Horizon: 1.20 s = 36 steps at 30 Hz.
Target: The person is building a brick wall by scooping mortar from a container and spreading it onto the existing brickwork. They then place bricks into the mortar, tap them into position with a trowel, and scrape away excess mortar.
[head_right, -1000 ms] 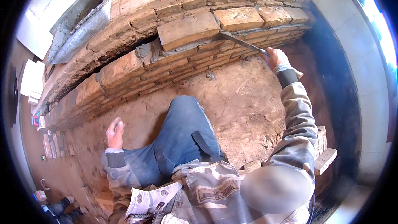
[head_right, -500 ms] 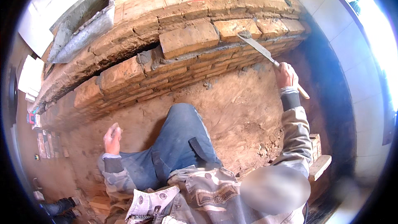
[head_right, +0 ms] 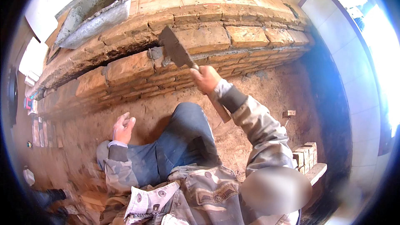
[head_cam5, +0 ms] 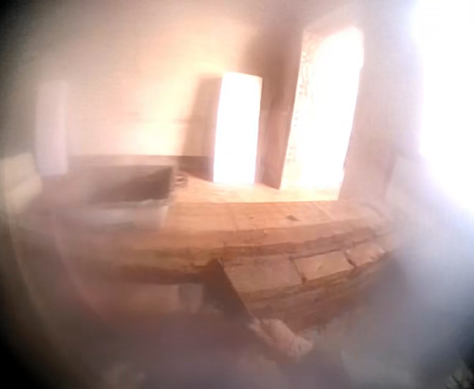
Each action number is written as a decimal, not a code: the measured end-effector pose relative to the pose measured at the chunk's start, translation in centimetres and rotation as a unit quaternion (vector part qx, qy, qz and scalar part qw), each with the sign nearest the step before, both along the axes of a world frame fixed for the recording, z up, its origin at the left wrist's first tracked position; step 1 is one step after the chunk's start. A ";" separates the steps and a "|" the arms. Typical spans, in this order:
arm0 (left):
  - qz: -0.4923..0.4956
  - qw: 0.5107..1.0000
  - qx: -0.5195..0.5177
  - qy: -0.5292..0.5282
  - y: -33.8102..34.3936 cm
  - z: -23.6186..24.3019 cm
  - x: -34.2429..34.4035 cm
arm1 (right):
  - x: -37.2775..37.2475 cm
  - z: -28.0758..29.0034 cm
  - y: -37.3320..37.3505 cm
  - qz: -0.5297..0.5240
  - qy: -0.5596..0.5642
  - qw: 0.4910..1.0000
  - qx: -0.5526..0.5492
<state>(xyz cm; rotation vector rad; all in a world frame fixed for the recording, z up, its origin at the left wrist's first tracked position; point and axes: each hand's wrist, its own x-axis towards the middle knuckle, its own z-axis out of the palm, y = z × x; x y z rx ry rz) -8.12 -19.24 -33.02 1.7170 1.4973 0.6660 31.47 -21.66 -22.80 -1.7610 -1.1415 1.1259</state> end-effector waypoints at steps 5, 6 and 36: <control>-0.047 0.990 0.125 0.044 -0.4 0.9 0.7 | 2.1 0.7 0.1 -0.049 -0.032 0.978 0.200; -0.071 0.984 0.152 0.056 0.0 1.0 0.9 | 1.8 4.2 -0.8 -0.085 -0.030 0.987 0.132; -0.199 0.874 0.332 0.295 13.9 8.2 26.6 | 15.8 2.0 -1.7 -0.023 -0.394 0.919 0.017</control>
